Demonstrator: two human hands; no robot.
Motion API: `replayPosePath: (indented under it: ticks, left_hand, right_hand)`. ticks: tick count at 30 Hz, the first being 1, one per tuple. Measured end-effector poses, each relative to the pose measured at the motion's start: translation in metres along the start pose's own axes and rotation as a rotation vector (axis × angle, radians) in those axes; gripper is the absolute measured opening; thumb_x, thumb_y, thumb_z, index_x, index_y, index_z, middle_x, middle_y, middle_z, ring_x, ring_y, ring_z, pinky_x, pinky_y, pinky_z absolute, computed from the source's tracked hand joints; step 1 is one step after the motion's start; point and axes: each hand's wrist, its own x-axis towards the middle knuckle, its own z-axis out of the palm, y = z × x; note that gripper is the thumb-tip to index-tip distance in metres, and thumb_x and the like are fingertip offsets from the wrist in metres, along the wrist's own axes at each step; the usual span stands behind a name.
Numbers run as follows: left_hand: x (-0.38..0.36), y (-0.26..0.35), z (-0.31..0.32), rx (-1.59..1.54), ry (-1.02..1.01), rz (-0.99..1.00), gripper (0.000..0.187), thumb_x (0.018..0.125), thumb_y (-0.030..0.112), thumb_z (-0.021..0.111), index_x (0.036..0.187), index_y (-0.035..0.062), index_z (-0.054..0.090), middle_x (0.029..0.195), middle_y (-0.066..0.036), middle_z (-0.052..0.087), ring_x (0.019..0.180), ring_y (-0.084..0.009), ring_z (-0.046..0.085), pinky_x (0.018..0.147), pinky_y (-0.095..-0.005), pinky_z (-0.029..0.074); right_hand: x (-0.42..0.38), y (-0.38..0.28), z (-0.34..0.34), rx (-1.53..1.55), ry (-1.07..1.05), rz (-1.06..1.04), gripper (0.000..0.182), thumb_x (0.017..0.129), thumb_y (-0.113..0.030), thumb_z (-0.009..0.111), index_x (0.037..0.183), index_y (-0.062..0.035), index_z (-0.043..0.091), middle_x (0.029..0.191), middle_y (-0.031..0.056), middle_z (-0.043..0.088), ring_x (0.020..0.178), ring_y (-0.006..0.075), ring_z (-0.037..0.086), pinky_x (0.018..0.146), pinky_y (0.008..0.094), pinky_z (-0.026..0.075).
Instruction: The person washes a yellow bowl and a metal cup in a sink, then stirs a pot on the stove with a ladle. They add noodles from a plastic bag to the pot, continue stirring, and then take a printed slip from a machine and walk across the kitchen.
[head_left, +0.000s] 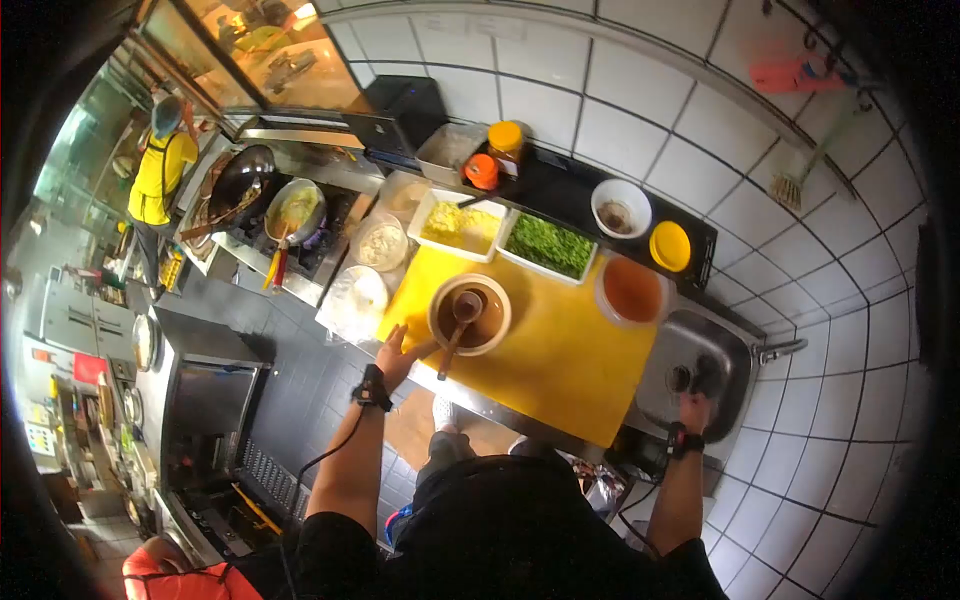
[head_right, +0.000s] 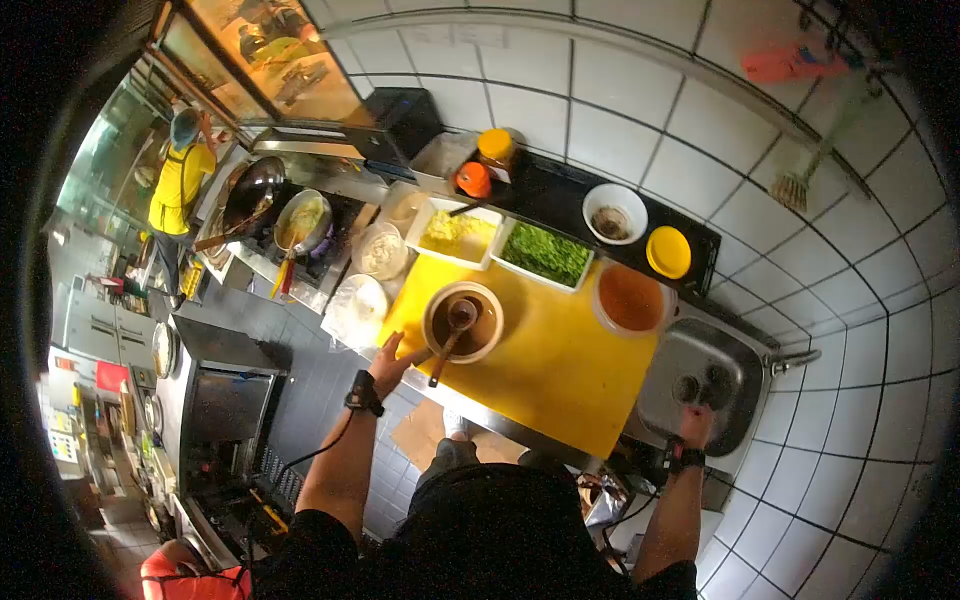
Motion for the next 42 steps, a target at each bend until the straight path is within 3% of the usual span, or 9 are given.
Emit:
replayPosePath:
  ticks: [2,4,7,17,20,23,29,33,42]
  left_hand:
    - [0.012,-0.025,0.020,0.155,0.357,0.279,0.071,0.084,0.031,0.069,0.145,0.0093,0.038,0.152,-0.028,0.025,0.139,-0.0403,0.031,0.112,-0.0421,0.032]
    - [-0.001,0.012,0.019,0.526,0.158,0.473,0.074,0.083,0.047,0.067,0.143,0.0109,0.043,0.152,-0.029,0.022,0.143,-0.0445,0.016,0.116,-0.0514,0.019]
    - [-0.017,0.046,0.017,0.629,0.015,0.529,0.067,0.083,0.040,0.061,0.140,0.0103,0.047,0.153,-0.029,0.019,0.146,-0.0419,0.011,0.115,-0.0577,0.013]
    - [0.028,0.028,-0.042,0.809,-0.233,0.685,0.039,0.088,0.021,0.053,0.123,0.0044,0.056,0.123,-0.017,0.055,0.121,-0.0313,0.048,0.108,-0.0510,0.032]
    - [0.026,0.004,-0.050,0.765,0.158,0.928,0.041,0.085,0.018,0.054,0.123,0.0037,0.055,0.119,-0.018,0.055,0.121,-0.0337,0.048,0.106,-0.0496,0.034]
    - [0.021,-0.030,-0.052,0.679,0.283,1.023,0.046,0.085,0.017,0.054,0.128,0.0023,0.053,0.126,-0.021,0.053,0.126,-0.0365,0.045,0.108,-0.0513,0.032]
    - [-0.011,-0.072,-0.110,0.469,0.213,0.960,0.047,0.082,0.014,0.060,0.127,0.0026,0.054,0.132,-0.023,0.050,0.127,-0.0421,0.043,0.109,-0.0506,0.034]
    - [-0.025,-0.128,-0.135,0.390,0.345,0.785,0.046,0.080,0.010,0.061,0.125,0.0015,0.055,0.129,-0.022,0.054,0.126,-0.0416,0.045,0.108,-0.0481,0.037]
    - [-0.104,-0.280,-0.145,0.371,0.297,0.146,0.044,0.081,0.017,0.063,0.123,0.0036,0.059,0.126,-0.018,0.059,0.123,-0.0365,0.049,0.106,-0.0444,0.039]
  right_hand:
    - [0.007,0.033,0.022,-0.035,0.249,-0.344,0.040,0.082,-0.009,0.064,0.121,-0.0019,0.062,0.118,0.0163,0.063,0.106,0.0283,0.060,0.090,0.0397,0.046]
    - [0.039,0.079,0.052,0.860,0.225,-0.150,0.039,0.083,-0.011,0.066,0.118,0.0043,0.059,0.110,0.0094,0.065,0.102,0.0225,0.060,0.090,0.0337,0.047]
    - [-0.025,0.029,0.048,0.310,0.413,-0.112,0.018,0.084,-0.009,0.063,0.097,0.0028,0.068,0.125,0.0216,0.060,0.118,0.0354,0.054,0.099,0.0416,0.042]
    - [-0.197,-0.077,0.113,0.177,0.542,-0.074,0.046,0.093,-0.035,0.061,0.072,0.0056,0.059,0.093,0.0274,0.063,0.116,0.0348,0.054,0.105,0.0459,0.037]
    - [-0.219,-0.073,0.141,0.278,0.831,-0.189,0.051,0.094,-0.038,0.058,0.069,0.0067,0.054,0.078,0.0278,0.058,0.101,0.0362,0.056,0.106,0.0479,0.036]
    - [-0.229,-0.052,0.145,0.020,0.526,-0.197,0.032,0.086,-0.025,0.066,0.082,0.0064,0.063,0.077,0.0180,0.061,0.075,0.0316,0.057,0.079,0.0442,0.046]
    - [-0.219,-0.057,0.159,0.613,0.655,0.011,0.040,0.090,-0.033,0.063,0.086,0.0069,0.060,0.080,0.0203,0.061,0.077,0.0364,0.057,0.074,0.0446,0.045]
    - [-0.170,-0.060,0.173,0.045,1.002,-0.223,0.034,0.090,-0.028,0.063,0.099,0.0038,0.060,0.088,0.0120,0.063,0.081,0.0288,0.059,0.081,0.0409,0.047]
    - [-0.096,-0.104,0.171,1.125,0.039,-0.090,0.024,0.093,-0.030,0.060,0.096,-0.0056,0.062,0.086,0.0034,0.062,0.070,0.0143,0.060,0.060,0.0244,0.049]
